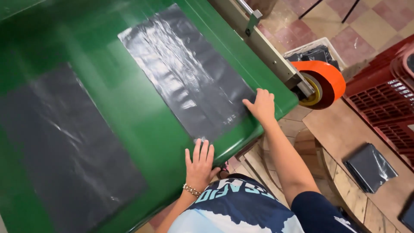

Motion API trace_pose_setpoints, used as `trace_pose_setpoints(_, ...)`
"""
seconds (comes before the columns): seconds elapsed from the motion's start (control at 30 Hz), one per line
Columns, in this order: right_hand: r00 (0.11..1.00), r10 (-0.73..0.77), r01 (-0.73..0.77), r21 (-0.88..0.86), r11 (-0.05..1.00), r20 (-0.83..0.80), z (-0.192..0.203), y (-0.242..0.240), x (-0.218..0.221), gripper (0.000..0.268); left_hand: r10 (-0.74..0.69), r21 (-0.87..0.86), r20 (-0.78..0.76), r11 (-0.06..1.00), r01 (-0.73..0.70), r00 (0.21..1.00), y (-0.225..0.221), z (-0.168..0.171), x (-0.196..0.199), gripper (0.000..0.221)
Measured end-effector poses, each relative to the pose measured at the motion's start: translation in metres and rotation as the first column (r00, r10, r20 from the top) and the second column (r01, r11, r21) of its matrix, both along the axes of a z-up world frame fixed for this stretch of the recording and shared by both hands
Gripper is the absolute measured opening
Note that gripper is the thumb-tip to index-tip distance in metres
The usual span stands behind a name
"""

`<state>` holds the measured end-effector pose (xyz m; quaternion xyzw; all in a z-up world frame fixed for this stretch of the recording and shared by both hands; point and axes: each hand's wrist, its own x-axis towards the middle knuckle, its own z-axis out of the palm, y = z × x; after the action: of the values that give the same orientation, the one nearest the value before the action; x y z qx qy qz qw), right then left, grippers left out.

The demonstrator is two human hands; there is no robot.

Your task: Folding plastic bags and stacking them into a red plastic crate

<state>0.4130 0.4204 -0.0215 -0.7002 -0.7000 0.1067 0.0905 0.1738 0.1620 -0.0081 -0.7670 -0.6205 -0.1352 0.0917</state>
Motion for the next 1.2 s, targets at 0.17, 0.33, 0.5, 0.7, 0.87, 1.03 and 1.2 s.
trace_pose_setpoints(0.17,0.993,-0.099,0.105,-0.105,0.989,0.057,0.002,-0.026,0.029,0.07,-0.03,0.1,0.057,0.995,0.024,0.998,0.004,-0.023,0.01,0.082)
trace_pose_setpoints(0.33,0.995,-0.065,0.086,-0.319,0.944,0.077,0.012,-0.04,0.043,0.053,-0.074,0.27,0.07,0.961,0.052,0.995,0.014,-0.054,0.013,0.021)
trace_pose_setpoints(0.5,0.867,-0.056,-0.06,-0.215,0.975,-0.495,0.064,-0.058,0.048,0.071,-0.287,0.082,0.244,0.958,0.275,0.926,0.007,-0.05,-0.013,0.027)
trace_pose_setpoints(0.7,0.251,-0.27,-0.42,-0.356,0.835,-0.93,0.07,-0.085,0.063,0.034,0.001,-0.225,0.837,0.912,0.344,0.547,-0.002,0.103,-0.062,0.01)
trace_pose_setpoints(0.87,0.144,-0.406,-0.588,-0.408,0.698,-0.903,0.048,0.029,0.004,0.073,0.152,-0.18,0.871,0.984,0.014,0.466,0.073,0.061,-0.127,0.019)
trace_pose_setpoints(1.03,0.218,-0.461,-0.692,-0.469,0.548,-0.861,0.029,0.148,-0.098,0.082,0.451,-0.341,0.78,0.888,-0.309,0.434,0.182,0.055,-0.184,0.034)
trace_pose_setpoints(1.2,0.522,-0.379,-0.508,-0.635,0.582,-0.765,-0.011,0.205,-0.154,0.087,0.708,-0.494,0.406,0.702,-0.513,0.578,0.244,-0.002,-0.218,0.04)
